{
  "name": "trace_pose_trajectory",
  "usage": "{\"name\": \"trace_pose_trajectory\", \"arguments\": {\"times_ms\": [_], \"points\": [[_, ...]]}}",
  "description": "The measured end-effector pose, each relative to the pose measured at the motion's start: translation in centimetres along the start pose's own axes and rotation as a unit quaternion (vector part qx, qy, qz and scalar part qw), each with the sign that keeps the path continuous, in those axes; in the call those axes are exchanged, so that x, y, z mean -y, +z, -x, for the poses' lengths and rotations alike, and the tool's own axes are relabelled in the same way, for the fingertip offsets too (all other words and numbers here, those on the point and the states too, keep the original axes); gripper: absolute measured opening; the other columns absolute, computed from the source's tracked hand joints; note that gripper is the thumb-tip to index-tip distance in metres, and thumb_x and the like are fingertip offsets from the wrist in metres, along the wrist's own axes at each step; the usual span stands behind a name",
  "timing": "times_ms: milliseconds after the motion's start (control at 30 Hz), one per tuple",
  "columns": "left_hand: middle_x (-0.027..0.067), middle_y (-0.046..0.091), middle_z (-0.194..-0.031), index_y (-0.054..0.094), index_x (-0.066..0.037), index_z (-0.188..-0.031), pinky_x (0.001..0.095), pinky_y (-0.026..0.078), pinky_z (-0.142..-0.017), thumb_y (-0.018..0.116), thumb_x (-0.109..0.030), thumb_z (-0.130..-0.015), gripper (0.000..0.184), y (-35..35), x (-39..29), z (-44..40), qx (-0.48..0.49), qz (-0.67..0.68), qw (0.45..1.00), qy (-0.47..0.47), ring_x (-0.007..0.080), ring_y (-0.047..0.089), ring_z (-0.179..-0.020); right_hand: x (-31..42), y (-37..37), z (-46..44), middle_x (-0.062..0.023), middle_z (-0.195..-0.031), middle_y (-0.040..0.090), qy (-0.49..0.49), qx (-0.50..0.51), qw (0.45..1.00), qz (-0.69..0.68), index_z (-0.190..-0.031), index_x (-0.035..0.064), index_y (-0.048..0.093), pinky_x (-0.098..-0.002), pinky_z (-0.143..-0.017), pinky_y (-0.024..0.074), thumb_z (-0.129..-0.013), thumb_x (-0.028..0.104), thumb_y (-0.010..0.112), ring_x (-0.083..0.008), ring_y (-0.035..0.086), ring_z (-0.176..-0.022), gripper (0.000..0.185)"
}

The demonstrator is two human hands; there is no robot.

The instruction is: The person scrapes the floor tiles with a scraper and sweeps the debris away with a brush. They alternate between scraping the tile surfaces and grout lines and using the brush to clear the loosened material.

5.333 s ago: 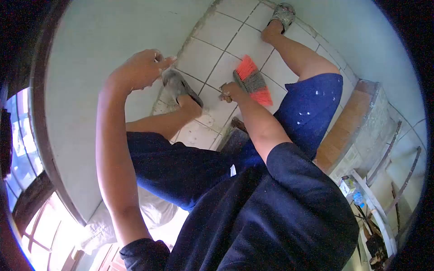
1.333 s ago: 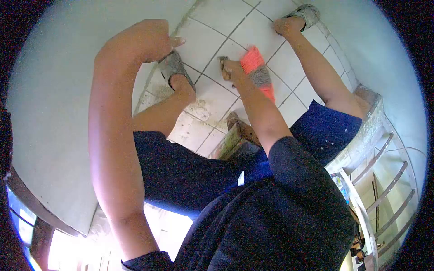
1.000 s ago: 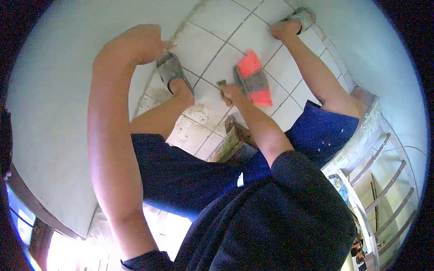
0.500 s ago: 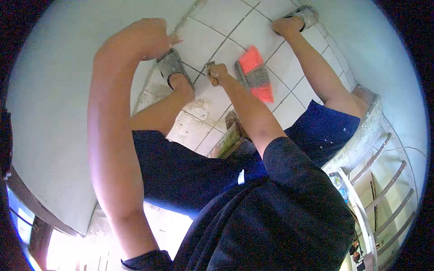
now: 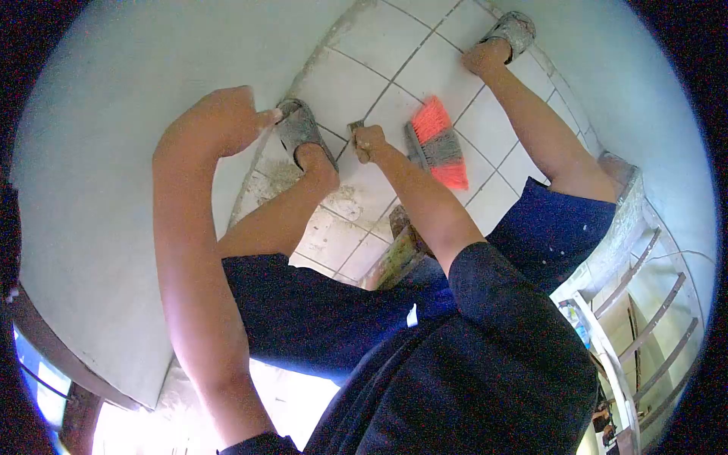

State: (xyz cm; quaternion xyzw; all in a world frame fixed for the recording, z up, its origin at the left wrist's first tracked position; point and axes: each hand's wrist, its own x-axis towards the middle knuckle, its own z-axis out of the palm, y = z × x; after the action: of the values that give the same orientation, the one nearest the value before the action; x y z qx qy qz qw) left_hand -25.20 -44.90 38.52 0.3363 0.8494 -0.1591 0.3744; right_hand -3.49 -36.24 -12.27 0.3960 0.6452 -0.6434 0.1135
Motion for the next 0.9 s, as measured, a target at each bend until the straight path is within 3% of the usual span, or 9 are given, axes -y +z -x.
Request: {"name": "trace_pose_trajectory", "arguments": {"times_ms": [33,133,267,367,467,633,700,833,900], "points": [[0.0282,0.061,-0.11,0.059,0.007,-0.107,0.0471,0.047,-0.09,0.052,-0.045,-0.092,0.056,0.0,0.1,0.0,0.002,-0.002,1.0,0.0,0.0413,0.059,-0.104,-2.0,-0.2,-1.5,-0.0131,-0.063,0.061,-0.195,0.078,0.932,0.294,-0.068,0.0001,0.062,-0.0345,-0.042,0.045,-0.078,0.016,0.064,-0.022,0.061,-0.054,0.019],[0.0286,0.061,-0.109,0.059,0.008,-0.107,0.0472,0.047,-0.09,0.051,-0.046,-0.092,0.056,0.7,0.3,0.9,0.019,0.02,1.0,-0.005,0.042,0.059,-0.104,12.5,-0.7,4.8,-0.0112,-0.06,0.062,0.245,-0.005,0.942,-0.228,-0.066,0.001,0.063,-0.0346,-0.042,0.0464,-0.077,0.017,0.064,-0.0223,0.06,-0.049,0.02],[0.0288,0.061,-0.108,0.06,0.007,-0.107,0.0472,0.046,-0.09,0.052,-0.044,-0.092,0.054,1.6,1.7,0.1,-0.006,0.013,1.0,0.017,0.0421,0.059,-0.104,4.2,0.3,3.0,-0.0089,-0.056,0.057,-0.013,-0.038,0.997,0.072,-0.064,0.0047,0.059,-0.0353,-0.035,0.0385,-0.081,0.014,0.061,-0.0188,0.055,-0.044,0.019],[0.0283,0.061,-0.109,0.06,0.007,-0.108,0.0472,0.046,-0.091,0.052,-0.045,-0.092,0.054,0.5,1.2,0.7,0.032,0.031,0.999,-0.013,0.0415,0.059,-0.105,8.6,0.0,3.4,-0.0102,-0.063,0.06,0.224,-0.031,0.929,-0.293,-0.069,0.0038,0.061,-0.0354,-0.034,0.0358,-0.085,0.012,0.058,-0.0192,0.056,-0.045,0.018],[0.028,0.061,-0.11,0.06,0.006,-0.109,0.0473,0.046,-0.091,0.052,-0.045,-0.092,0.054,0.9,0.7,1.5,0.027,0.03,0.999,-0.014,0.0407,0.059,-0.106,8.5,0.2,2.0,-0.0119,-0.07,0.063,0.199,0.004,0.913,-0.356,-0.076,0.0033,0.063,-0.0354,-0.034,0.0359,-0.087,0.013,0.057,-0.0216,0.057,-0.047,0.015],[0.0281,0.061,-0.111,0.059,0.006,-0.11,0.0472,0.046,-0.091,0.053,-0.045,-0.091,0.055,1.3,1.4,1.5,0.003,0.027,1.0,-0.007,0.0399,0.059,-0.106,7.2,0.8,4.8,-0.0134,-0.071,0.063,0.277,-0.065,0.943,-0.172,-0.077,0.0034,0.063,-0.0385,-0.038,0.0399,-0.09,0.023,0.052,-0.0214,0.057,-0.051,0.026],[0.0274,0.061,-0.111,0.059,0.006,-0.112,0.0473,0.046,-0.091,0.053,-0.045,-0.091,0.055,1.0,1.1,1.4,0.016,0.023,0.999,-0.015,0.0397,0.059,-0.106,5.9,0.7,2.3,-0.013,-0.07,0.063,0.144,-0.059,0.975,-0.16,-0.077,0.0033,0.063,-0.0381,-0.043,0.0431,-0.089,0.026,0.054,-0.0209,0.059,-0.055,0.028],[0.0262,0.061,-0.111,0.059,0.006,-0.112,0.0473,0.046,-0.091,0.053,-0.045,-0.091,0.055,1.3,0.8,1.7,0.036,0.031,0.999,-0.023,0.0398,0.059,-0.106,9.4,-1.6,0.4,-0.0114,-0.069,0.062,0.12,0.041,0.93,-0.345,-0.077,0.0028,0.062,-0.037,-0.047,0.0455,-0.087,0.024,0.056,-0.0205,0.059,-0.056,0.025],[0.0256,0.062,-0.11,0.059,0.005,-0.111,0.0466,0.047,-0.09,0.053,-0.044,-0.091,0.053,1.8,1.3,1.3,0.008,0.009,1.0,0.0,0.0396,0.06,-0.105,10.4,-1.3,3.7,-0.0112,-0.061,0.056,0.179,-0.085,0.968,-0.151,-0.078,0.0004,0.061,-0.0359,-0.032,0.0376,-0.087,0.017,0.055,-0.0217,0.053,-0.042,0.02]]}}
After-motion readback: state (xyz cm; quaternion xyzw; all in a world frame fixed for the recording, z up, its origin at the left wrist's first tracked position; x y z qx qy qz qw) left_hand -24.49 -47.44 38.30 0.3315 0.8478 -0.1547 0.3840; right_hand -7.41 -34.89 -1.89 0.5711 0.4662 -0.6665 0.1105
